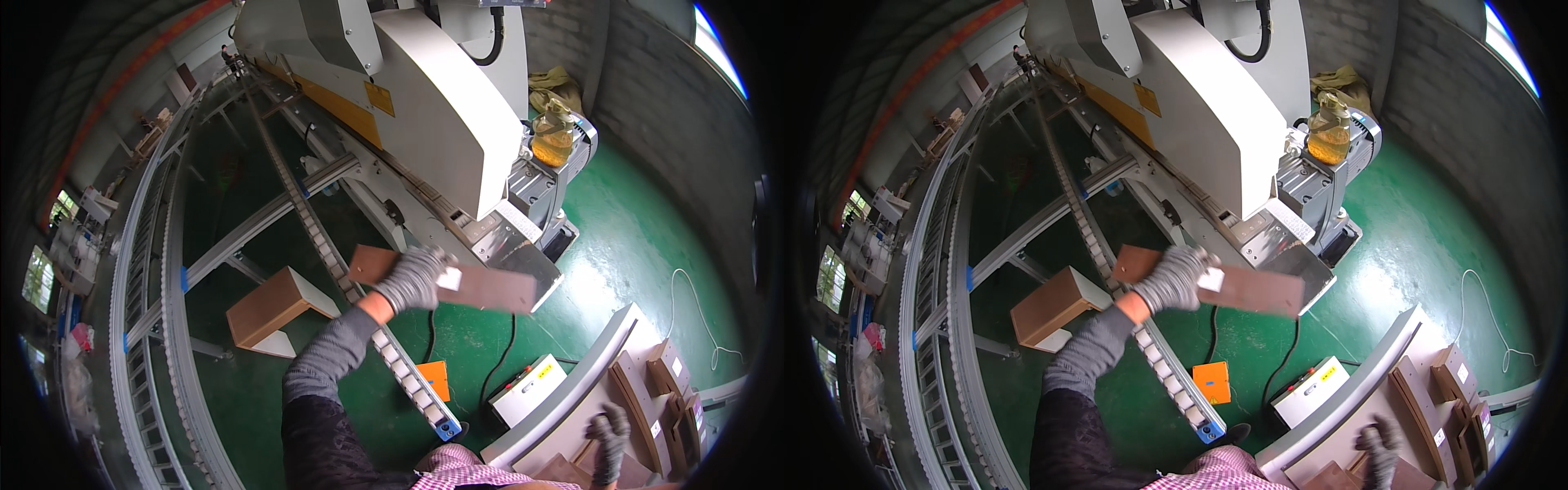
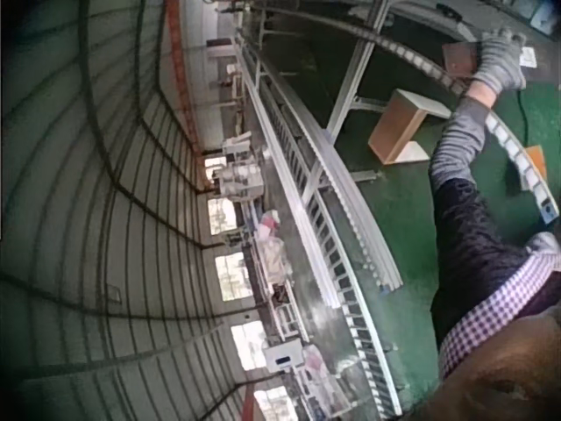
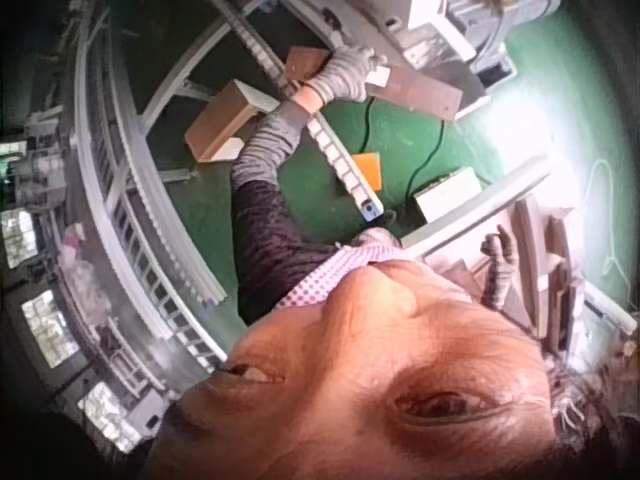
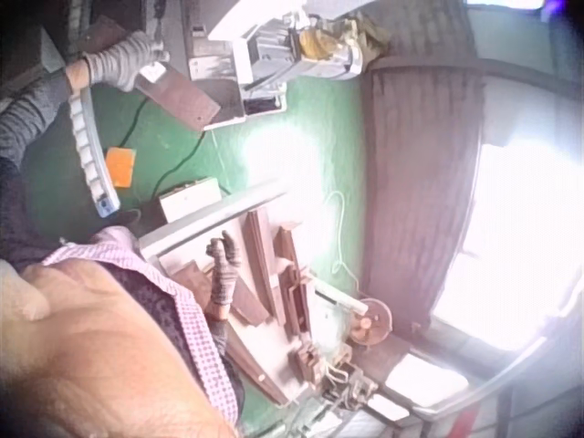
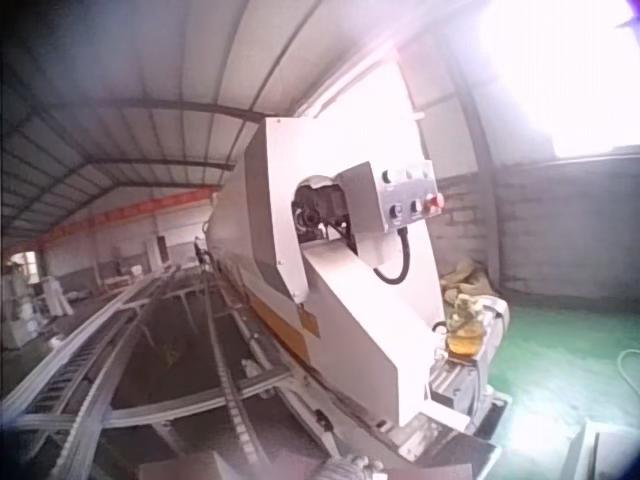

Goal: The person takes wooden boards from a table and feeds them one at a time into an edge banding machine in a workshop.

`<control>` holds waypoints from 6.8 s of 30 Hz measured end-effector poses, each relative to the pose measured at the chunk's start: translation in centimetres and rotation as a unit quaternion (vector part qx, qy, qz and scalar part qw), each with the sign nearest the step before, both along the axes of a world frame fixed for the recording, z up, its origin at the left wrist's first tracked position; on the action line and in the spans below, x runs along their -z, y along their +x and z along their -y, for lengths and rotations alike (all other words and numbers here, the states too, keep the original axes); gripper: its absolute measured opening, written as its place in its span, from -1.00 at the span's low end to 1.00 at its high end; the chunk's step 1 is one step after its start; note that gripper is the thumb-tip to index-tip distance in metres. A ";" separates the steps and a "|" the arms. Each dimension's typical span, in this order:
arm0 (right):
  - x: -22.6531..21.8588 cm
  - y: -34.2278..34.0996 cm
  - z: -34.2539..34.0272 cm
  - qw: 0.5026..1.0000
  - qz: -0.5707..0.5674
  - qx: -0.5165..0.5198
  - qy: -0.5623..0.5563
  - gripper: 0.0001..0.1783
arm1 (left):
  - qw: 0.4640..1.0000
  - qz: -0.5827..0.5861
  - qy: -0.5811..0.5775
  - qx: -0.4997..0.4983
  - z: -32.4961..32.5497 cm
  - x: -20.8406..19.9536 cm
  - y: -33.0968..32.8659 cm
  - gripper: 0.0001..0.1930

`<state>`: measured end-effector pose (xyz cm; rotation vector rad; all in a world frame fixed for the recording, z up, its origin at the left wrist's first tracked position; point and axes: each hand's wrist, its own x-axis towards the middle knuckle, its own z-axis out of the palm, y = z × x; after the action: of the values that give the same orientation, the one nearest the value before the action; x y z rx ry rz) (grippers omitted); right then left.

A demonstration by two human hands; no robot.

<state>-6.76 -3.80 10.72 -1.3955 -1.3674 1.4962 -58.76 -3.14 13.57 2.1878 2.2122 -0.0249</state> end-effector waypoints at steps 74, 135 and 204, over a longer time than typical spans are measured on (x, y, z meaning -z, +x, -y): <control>5.7 14.3 2.7 0.888 -0.369 0.270 0.051 -0.56 | 0.894 0.025 0.153 -0.421 0.7 1.8 -17.5 0.14; 9.6 19.5 16.1 0.857 -0.270 0.434 0.065 -0.54 | 0.824 0.533 -0.105 0.162 5.1 4.9 44.5 -0.47; 5.1 22.8 16.2 0.785 -0.459 0.399 0.116 -0.23 | 0.765 0.592 -0.221 0.121 8.4 8.8 61.7 -0.68</control>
<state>16.02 -20.05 5.66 -0.7022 -0.2392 1.0776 2.94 -11.58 4.80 1.4580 1.0452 0.5860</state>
